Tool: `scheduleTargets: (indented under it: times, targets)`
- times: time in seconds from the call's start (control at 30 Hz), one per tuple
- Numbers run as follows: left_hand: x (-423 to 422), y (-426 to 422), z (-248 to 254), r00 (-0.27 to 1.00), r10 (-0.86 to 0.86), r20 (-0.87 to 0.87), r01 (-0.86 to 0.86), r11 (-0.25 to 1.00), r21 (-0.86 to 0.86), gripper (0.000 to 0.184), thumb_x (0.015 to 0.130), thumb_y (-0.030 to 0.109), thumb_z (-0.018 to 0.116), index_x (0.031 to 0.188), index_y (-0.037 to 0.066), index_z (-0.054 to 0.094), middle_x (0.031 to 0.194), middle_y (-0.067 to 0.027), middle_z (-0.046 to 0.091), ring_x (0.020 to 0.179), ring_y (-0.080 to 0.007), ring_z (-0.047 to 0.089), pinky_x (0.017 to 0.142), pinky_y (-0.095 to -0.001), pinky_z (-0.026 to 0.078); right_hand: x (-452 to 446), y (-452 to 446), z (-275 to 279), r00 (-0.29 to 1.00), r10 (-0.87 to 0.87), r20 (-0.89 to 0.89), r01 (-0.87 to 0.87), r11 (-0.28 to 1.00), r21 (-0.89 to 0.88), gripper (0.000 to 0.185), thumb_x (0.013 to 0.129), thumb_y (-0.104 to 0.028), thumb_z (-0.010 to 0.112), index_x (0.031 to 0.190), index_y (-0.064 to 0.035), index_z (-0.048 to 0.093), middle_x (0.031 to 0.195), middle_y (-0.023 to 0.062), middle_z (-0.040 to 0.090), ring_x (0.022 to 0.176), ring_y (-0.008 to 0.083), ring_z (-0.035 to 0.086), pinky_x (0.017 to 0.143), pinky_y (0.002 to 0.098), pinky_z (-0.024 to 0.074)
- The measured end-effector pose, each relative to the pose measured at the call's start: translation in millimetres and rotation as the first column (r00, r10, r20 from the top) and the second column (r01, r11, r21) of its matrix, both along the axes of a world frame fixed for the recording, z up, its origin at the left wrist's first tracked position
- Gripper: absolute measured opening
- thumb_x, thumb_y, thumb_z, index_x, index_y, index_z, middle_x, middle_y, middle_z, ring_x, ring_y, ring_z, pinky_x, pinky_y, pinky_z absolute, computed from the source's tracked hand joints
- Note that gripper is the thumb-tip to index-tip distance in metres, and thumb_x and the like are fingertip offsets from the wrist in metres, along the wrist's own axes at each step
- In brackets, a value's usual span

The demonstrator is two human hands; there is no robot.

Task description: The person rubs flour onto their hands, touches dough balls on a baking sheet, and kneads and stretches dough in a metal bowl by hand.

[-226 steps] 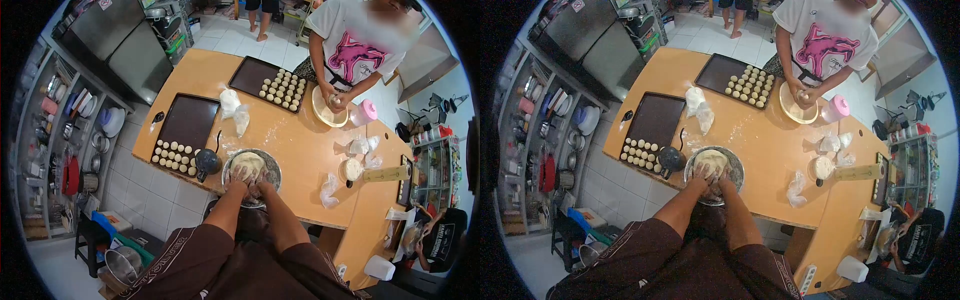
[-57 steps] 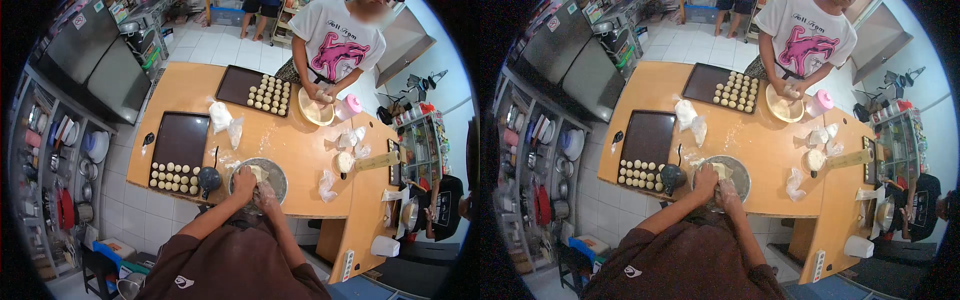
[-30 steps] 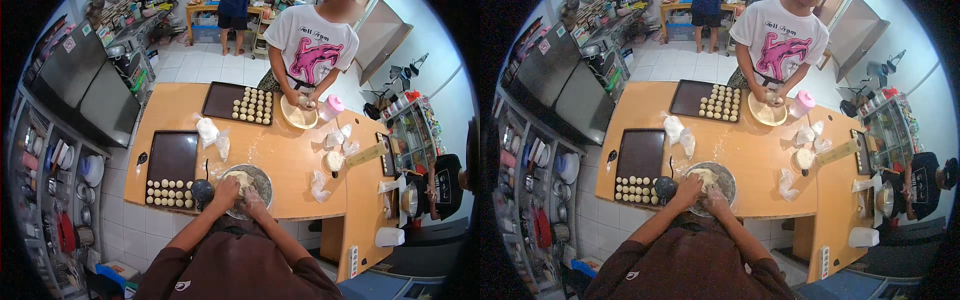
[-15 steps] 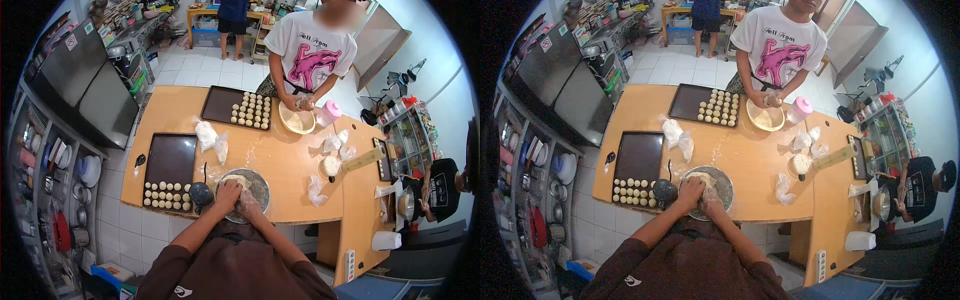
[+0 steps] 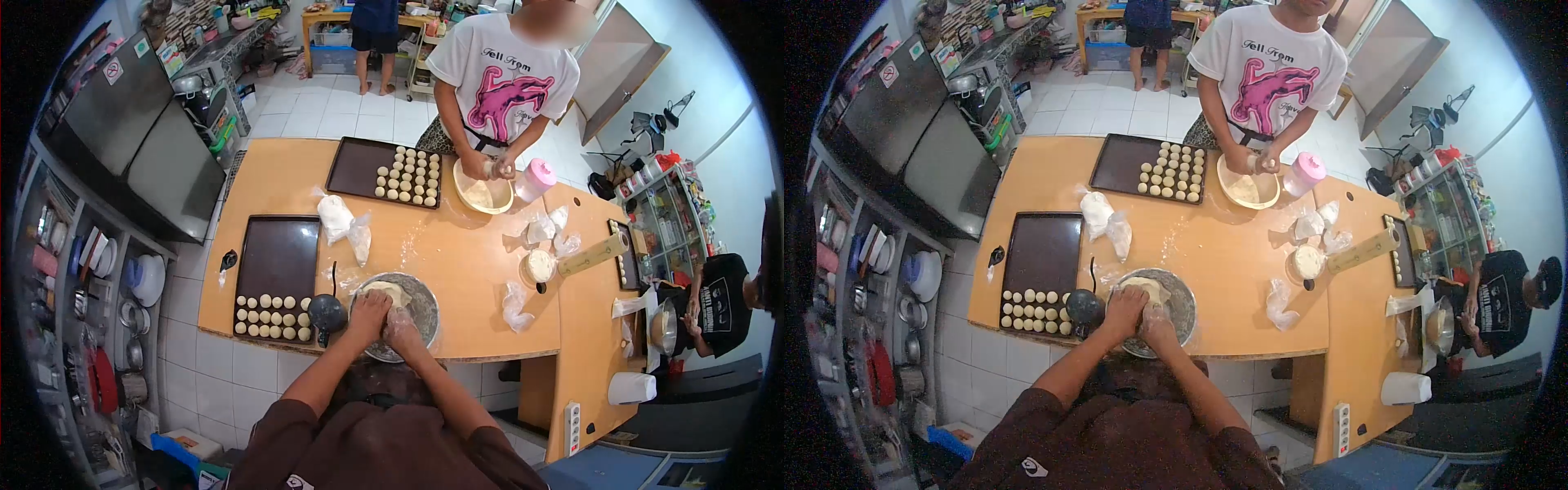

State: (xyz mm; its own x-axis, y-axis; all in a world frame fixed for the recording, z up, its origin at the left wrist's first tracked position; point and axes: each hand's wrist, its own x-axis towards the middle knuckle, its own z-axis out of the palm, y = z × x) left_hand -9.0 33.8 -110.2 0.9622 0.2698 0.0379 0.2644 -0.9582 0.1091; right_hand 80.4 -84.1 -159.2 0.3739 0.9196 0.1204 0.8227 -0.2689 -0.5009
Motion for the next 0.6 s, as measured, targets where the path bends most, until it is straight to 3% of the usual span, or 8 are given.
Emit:
scheduleTargets:
  times: [0.1, 0.23, 0.33, 0.43, 0.53, 0.6]
  targets:
    - [3.4, -3.1, -18.4, 1.0, 0.019, -0.002, -0.019, 0.998, 0.063, 0.06, 0.07, 0.017, 0.072, 0.124, 0.011, 0.049, 0.125, -0.009, 0.051, 0.121, -0.0288, 0.046, 0.098, -0.0487, 0.039, 0.3, -5.0, -4.1, 1.0, 0.02, 0.008, -0.02, 0.998, -0.058, 0.032, 0.081, -0.01, 0.057, 0.109, 0.0066, 0.054, 0.092, 0.0251, 0.059, 0.089, 0.0434, 0.058, 0.078, 0.0516, 0.0493]
    - [2.1, -4.1, -4.5, 0.998, 0.039, -0.041, -0.035, 0.996, 0.082, 0.057, 0.07, 0.021, 0.072, 0.122, 0.013, 0.05, 0.121, -0.0072, 0.049, 0.12, -0.0278, 0.043, 0.096, -0.0444, 0.037, -5.0, -3.5, 4.7, 0.996, 0.037, 0.078, -0.031, 0.996, -0.078, 0.042, 0.081, -0.009, 0.056, 0.118, 0.0097, 0.051, 0.096, 0.0265, 0.06, 0.088, 0.0417, 0.06, 0.077, 0.0505, 0.0507]
    - [8.0, -11.4, -2.7, 0.997, 0.055, -0.044, -0.051, 0.994, 0.096, 0.055, 0.071, 0.021, 0.071, 0.121, 0.014, 0.05, 0.12, -0.0078, 0.049, 0.119, -0.0281, 0.043, 0.096, -0.0445, 0.037, -11.1, -6.8, 10.1, 0.995, -0.079, -0.055, 0.064, 0.972, -0.228, 0.046, 0.083, -0.008, 0.053, 0.124, 0.0122, 0.049, 0.1, 0.0267, 0.061, 0.091, 0.0387, 0.061, 0.077, 0.0481, 0.0516]
    - [5.3, -7.9, -5.5, 0.996, 0.067, -0.056, -0.063, 0.996, 0.059, 0.053, 0.073, 0.021, 0.07, 0.121, 0.015, 0.051, 0.121, -0.0079, 0.049, 0.12, -0.0281, 0.043, 0.098, -0.046, 0.036, -15.2, -4.8, 3.7, 0.993, -0.019, 0.117, 0.027, 0.997, -0.067, 0.042, 0.084, -0.008, 0.052, 0.122, 0.0117, 0.05, 0.1, 0.0264, 0.061, 0.09, 0.0383, 0.062, 0.077, 0.0466, 0.0521]
    - [6.8, -10.1, -11.3, 0.996, 0.086, -0.006, -0.086, 0.993, 0.075, 0.051, 0.074, 0.021, 0.07, 0.121, 0.015, 0.051, 0.121, -0.0076, 0.049, 0.121, -0.0282, 0.042, 0.1, -0.0486, 0.034, -4.4, 0.8, 14.1, 0.999, 0.022, -0.048, -0.033, 0.969, -0.245, 0.039, 0.085, -0.008, 0.051, 0.119, 0.0107, 0.051, 0.102, 0.0268, 0.06, 0.088, 0.039, 0.062, 0.077, 0.0473, 0.0518]
    - [8.7, -11.9, -11.4, 0.995, 0.089, -0.051, -0.089, 0.996, 0.019, 0.051, 0.075, 0.022, 0.069, 0.121, 0.016, 0.051, 0.121, -0.0075, 0.049, 0.122, -0.0283, 0.042, 0.102, -0.0503, 0.033, -3.1, -0.7, 9.8, 0.995, 0.009, -0.098, -0.016, 0.997, -0.07, 0.035, 0.081, -0.005, 0.055, 0.113, 0.0085, 0.053, 0.091, 0.0287, 0.061, 0.08, 0.0444, 0.062, 0.074, 0.052, 0.0511]
